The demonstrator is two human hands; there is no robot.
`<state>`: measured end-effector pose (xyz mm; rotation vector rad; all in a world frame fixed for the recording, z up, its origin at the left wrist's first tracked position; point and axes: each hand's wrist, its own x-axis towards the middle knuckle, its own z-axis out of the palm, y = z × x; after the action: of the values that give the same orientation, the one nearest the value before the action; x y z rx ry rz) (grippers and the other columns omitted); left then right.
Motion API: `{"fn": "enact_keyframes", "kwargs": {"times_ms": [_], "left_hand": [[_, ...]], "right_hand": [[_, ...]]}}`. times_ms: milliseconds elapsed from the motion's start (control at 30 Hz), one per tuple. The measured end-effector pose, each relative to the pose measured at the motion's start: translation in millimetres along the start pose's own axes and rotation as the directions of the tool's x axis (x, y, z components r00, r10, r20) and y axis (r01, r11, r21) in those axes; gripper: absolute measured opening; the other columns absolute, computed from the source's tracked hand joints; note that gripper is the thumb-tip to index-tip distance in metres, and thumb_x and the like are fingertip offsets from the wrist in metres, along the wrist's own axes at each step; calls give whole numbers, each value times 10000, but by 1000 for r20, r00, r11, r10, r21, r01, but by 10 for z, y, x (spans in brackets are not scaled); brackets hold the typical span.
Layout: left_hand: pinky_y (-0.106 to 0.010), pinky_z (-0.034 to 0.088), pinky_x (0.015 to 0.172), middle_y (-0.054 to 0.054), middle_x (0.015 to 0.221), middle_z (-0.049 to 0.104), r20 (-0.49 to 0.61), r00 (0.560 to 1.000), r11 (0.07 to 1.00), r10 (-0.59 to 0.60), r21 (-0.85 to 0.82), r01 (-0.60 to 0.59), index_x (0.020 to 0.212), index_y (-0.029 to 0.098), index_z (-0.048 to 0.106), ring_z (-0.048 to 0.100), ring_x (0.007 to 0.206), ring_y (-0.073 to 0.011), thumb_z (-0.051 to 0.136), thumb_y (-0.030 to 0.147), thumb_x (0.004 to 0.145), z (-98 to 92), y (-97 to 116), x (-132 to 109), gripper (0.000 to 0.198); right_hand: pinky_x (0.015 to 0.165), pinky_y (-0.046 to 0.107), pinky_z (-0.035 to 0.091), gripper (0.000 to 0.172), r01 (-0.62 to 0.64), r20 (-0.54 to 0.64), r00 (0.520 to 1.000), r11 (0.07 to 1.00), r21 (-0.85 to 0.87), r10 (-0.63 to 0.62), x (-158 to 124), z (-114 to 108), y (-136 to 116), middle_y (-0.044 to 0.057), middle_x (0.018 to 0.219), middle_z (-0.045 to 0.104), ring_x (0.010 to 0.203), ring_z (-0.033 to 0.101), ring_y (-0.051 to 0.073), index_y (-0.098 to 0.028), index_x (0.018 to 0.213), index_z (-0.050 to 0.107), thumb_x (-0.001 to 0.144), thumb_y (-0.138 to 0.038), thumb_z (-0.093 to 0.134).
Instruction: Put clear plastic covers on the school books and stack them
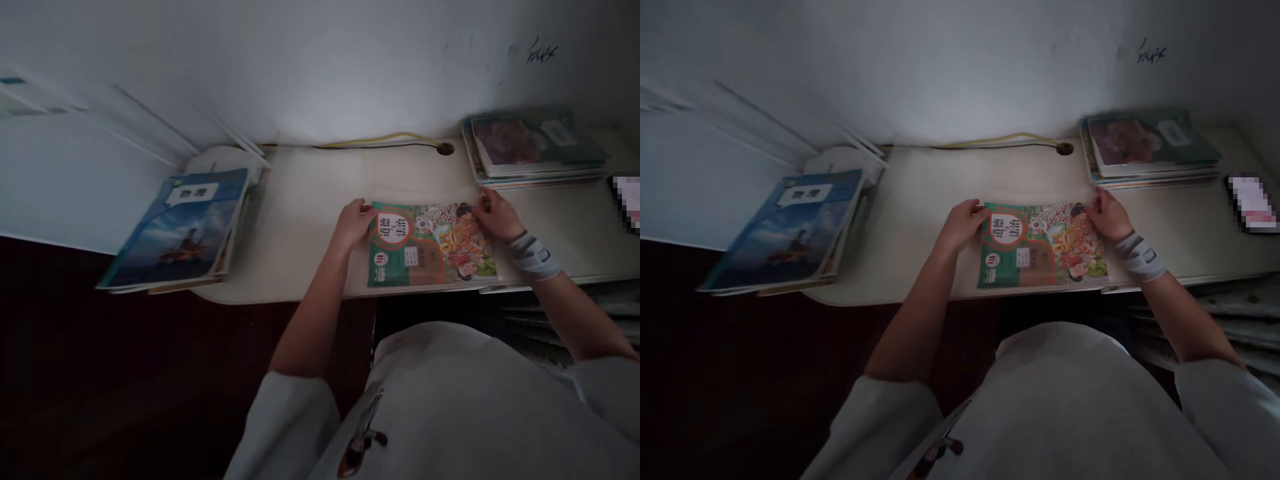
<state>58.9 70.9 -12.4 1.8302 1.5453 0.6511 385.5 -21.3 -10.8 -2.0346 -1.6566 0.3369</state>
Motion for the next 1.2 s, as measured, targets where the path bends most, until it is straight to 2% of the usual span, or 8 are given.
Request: {"fn": "enact_keyframes", "kwargs": {"times_ms": [133, 233, 433, 567, 767, 933, 1033, 1200], "left_hand": [[-291, 469, 677, -68, 754, 699, 189, 982, 988, 29, 143, -57, 802, 130, 704, 618, 699, -181, 573, 285, 761, -93, 73, 231, 207], [-269, 441, 667, -41, 716, 688, 187, 979, 982, 78, 156, -108, 761, 163, 697, 593, 675, -160, 578, 272, 754, -90, 101, 205, 162], [-273, 424, 731, -39, 817, 707, 103, 985, 945, 136, 285, -161, 739, 196, 678, 603, 767, -173, 571, 215, 758, -38, 147, 123, 110], [-285, 424, 725, -49, 807, 697, 71, 992, 941, 106, 314, -123, 741, 199, 664, 600, 765, -180, 572, 198, 761, -14, 158, 148, 94], [-300, 433, 742, -59, 852, 701, 64, 996, 914, 68, 396, -88, 784, 189, 653, 604, 794, -188, 538, 214, 791, 26, 176, 119, 118], [-358, 463, 781, -148, 1010, 676, -1, 990, 831, 144, 543, -120, 1082, 157, 623, 624, 901, -254, 398, 163, 850, 118, 271, -22, 323], [-391, 460, 870, -171, 1187, 609, -6, 945, 760, 328, 596, -260, 1251, 155, 545, 583, 1066, -276, 335, 121, 864, 160, 331, -140, 441], [-490, 266, 1115, -141, 1365, 537, 265, 830, 621, 491, 561, -547, 1275, 136, 558, 388, 1342, -284, 315, 302, 948, 281, 450, -399, 440]], "right_hand": [[594, 299, 456, 195, -91, 234, 970, 987, 135, 58, 249, -148, 36, 30, 657, 633, 597, 569, 168, -157, 784, 607, 774, -348, 566], [548, 272, 426, 194, -85, 330, 944, 981, 174, 23, 206, -232, 43, 10, 584, 606, 520, 521, 137, -180, 657, 564, 793, -315, 534], [664, 298, 406, 80, -4, 141, 990, 998, -58, 12, 126, -181, -33, 55, 730, 676, 694, 592, 194, -187, 740, 606, 784, -223, 550], [646, 295, 383, 184, 36, 73, 997, 959, -280, -16, 95, -84, -63, 77, 839, 709, 734, 618, 212, -197, 910, 637, 858, -255, 470], [619, 302, 364, 288, 55, 8, 998, 919, -390, -56, 29, 5, -130, 130, 951, 712, 777, 626, 231, -165, 1012, 622, 905, -285, 384], [615, 313, 385, 325, 15, 12, 1000, 906, -423, -11, 46, 21, -147, 148, 965, 708, 784, 634, 247, -137, 1122, 586, 922, -292, 382], [693, 352, 439, 407, 74, -71, 991, 905, -419, -114, -4, -16, -132, 167, 1126, 656, 945, 613, 290, -125, 1257, 519, 888, -285, 463], [945, 437, 407, 318, 409, 17, 896, 808, -424, -444, -229, -8, -263, 124, 1203, 624, 1112, 552, 276, -185, 1128, 631, 934, -287, 400]]}}
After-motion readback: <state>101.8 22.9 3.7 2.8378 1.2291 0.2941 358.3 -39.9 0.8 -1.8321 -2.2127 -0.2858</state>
